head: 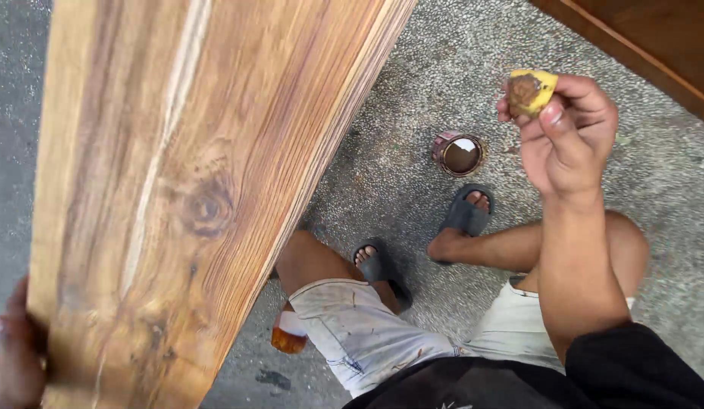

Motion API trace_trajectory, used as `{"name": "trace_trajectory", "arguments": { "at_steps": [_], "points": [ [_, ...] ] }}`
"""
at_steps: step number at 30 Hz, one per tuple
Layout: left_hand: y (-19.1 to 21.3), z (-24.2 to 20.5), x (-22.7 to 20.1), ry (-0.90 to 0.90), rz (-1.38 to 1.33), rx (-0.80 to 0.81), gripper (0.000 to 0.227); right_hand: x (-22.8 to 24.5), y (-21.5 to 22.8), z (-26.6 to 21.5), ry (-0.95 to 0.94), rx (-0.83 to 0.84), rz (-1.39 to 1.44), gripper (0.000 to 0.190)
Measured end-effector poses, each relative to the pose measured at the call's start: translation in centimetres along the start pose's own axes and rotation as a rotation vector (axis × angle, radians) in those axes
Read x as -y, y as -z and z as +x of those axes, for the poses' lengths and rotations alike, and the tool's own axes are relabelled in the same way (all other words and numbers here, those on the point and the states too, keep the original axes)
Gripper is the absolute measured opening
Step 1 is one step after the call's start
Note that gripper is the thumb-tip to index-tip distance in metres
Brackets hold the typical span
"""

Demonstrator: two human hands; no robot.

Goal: Applying a wood finish or stain to a wooden plank using a sponge

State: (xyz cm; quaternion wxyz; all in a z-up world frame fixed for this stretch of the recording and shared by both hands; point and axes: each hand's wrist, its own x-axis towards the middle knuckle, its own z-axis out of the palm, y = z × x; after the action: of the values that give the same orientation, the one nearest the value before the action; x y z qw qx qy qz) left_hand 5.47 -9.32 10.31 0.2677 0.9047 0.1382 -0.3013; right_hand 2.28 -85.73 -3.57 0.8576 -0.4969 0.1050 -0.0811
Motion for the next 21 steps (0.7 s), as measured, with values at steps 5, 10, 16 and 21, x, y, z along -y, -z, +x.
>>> {"name": "trace_trajectory", "arguments": {
  "at_steps": [5,10,16,21],
  "points": [
    [-0.7,-1.4,-6.9,0.074,-0.077,0.081,0.098,12.1,-3.6,0.8,-0.124,-0.062,-0.030,0.028],
    [-4.3,-6.8,-21.3,-0.274,0.179,-0.409,0.061,23.1,-6.9,3.5,-0.154,-0.007,0.003,0.029],
    [-17.4,-23.5,-36.7,-0.094,0.138,0.211,0.061,26.5,-8.8,9.5,-0.270,-0.030,0.087,0.026],
    [-30.5,-23.3,-36.7,0.313,0.172,0.587,0.125,25.4,-9.3,14.6,-0.328,-0.082,0.144,0.025]
  ]
}}
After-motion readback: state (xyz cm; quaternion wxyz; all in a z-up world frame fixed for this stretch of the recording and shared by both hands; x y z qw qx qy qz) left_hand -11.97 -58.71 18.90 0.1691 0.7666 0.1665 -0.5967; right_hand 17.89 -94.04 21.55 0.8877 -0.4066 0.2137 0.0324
